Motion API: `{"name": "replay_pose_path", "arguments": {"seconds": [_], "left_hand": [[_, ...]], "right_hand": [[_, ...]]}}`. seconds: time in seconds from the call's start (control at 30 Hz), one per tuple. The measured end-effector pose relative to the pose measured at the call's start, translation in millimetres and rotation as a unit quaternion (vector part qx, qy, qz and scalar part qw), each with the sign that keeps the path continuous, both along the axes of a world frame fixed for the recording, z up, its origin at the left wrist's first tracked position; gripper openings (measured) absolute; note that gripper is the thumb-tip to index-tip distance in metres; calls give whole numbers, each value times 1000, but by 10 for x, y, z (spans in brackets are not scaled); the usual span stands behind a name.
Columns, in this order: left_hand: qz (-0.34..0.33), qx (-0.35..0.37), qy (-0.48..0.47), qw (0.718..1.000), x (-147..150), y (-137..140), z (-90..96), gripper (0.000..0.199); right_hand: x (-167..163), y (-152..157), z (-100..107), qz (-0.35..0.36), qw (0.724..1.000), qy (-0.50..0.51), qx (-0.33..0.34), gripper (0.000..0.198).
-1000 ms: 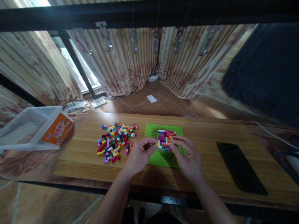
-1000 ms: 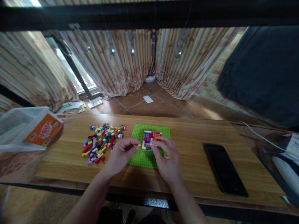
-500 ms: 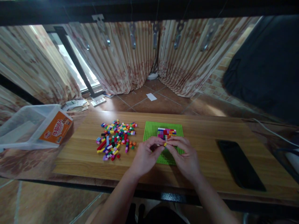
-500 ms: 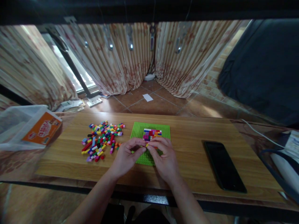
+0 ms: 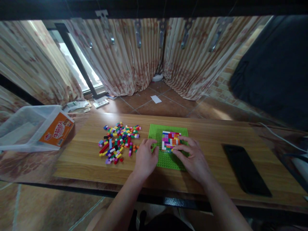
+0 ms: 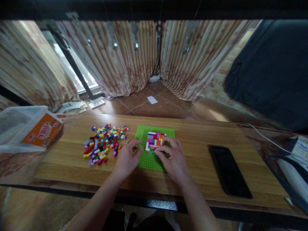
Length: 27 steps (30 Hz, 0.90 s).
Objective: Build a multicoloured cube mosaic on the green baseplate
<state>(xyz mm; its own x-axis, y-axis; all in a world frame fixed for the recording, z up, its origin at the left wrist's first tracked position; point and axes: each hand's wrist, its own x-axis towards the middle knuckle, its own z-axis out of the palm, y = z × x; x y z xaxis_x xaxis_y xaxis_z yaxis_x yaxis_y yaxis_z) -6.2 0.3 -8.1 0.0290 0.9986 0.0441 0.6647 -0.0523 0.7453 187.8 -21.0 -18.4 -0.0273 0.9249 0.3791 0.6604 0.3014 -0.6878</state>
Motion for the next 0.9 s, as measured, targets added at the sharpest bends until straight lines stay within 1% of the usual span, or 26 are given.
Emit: {"name": "replay_pose_path", "arguments": {"seconds": [0.1,0.27,0.5,0.67,0.9], "left_hand": [[-12,-12,27,1000,10,-13,-12,22],[-39,-28,58,997,29,-48,15,28],[-63,-16,95,993,48,-77,15,30],[-67,-11,112,991,64,-90,14,29],[-64,-14,128,990,88,-125,9,28]], "right_hand": [[-42,24,-19,-4,1000,11,9,10],[-81,50,-69,-38,998,47,-6,7],[-151,75,-94,-73,988,134,-24,8],[-183,81,-99,-72,979,183,-44,10],[-199,103,-140,-68,971,224,-51,8]]}}
